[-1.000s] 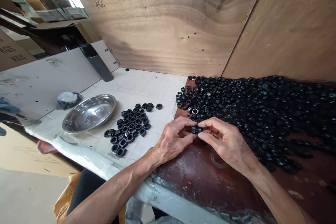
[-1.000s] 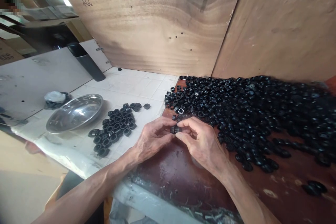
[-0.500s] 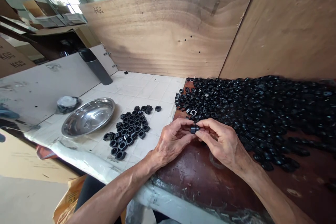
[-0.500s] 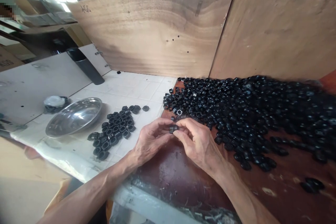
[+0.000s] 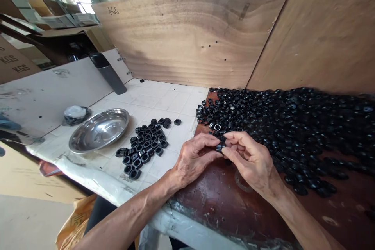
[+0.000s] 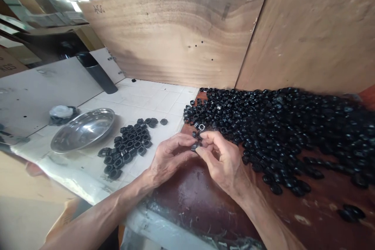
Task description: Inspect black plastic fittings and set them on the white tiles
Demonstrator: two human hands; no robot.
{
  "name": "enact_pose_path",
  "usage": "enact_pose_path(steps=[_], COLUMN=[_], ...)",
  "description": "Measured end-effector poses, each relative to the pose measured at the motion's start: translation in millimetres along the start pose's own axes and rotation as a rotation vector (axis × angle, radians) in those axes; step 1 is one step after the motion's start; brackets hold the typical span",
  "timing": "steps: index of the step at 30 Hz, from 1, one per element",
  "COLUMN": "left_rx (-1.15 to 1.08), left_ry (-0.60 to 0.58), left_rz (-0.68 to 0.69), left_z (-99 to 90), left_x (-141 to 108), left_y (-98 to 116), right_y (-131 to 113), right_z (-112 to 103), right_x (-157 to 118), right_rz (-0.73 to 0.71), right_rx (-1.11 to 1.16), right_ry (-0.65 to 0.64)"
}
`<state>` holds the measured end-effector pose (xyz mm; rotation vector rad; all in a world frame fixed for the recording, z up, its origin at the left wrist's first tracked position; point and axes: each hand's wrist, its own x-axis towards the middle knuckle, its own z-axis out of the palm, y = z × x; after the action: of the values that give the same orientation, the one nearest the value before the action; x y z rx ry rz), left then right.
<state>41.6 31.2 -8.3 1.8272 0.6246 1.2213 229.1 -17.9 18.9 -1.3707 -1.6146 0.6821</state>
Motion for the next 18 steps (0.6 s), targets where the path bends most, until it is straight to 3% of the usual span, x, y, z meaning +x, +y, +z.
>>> enact_pose_path(steps=[4, 11, 18], left_rx=[0.065, 0.007, 0.087], left_ry=[-0.038, 0.001, -0.018], left_rz=[0.106, -0.040, -0.032], left_z=[0.2, -1.7, -2.4], left_x=[-1.6, 1.6, -1.5], left_y=[-5.2, -1.8, -6.6], right_y=[2.0, 1.1, -3.4], right_z=[3.1, -4.4, -2.3], right_x=[-2.6, 0.3, -0.8], right_rz=[-0.018, -0.039, -0.051], right_rx=[-0.136, -0.101, -0.292], right_ry=[0.005, -0.109, -0.132])
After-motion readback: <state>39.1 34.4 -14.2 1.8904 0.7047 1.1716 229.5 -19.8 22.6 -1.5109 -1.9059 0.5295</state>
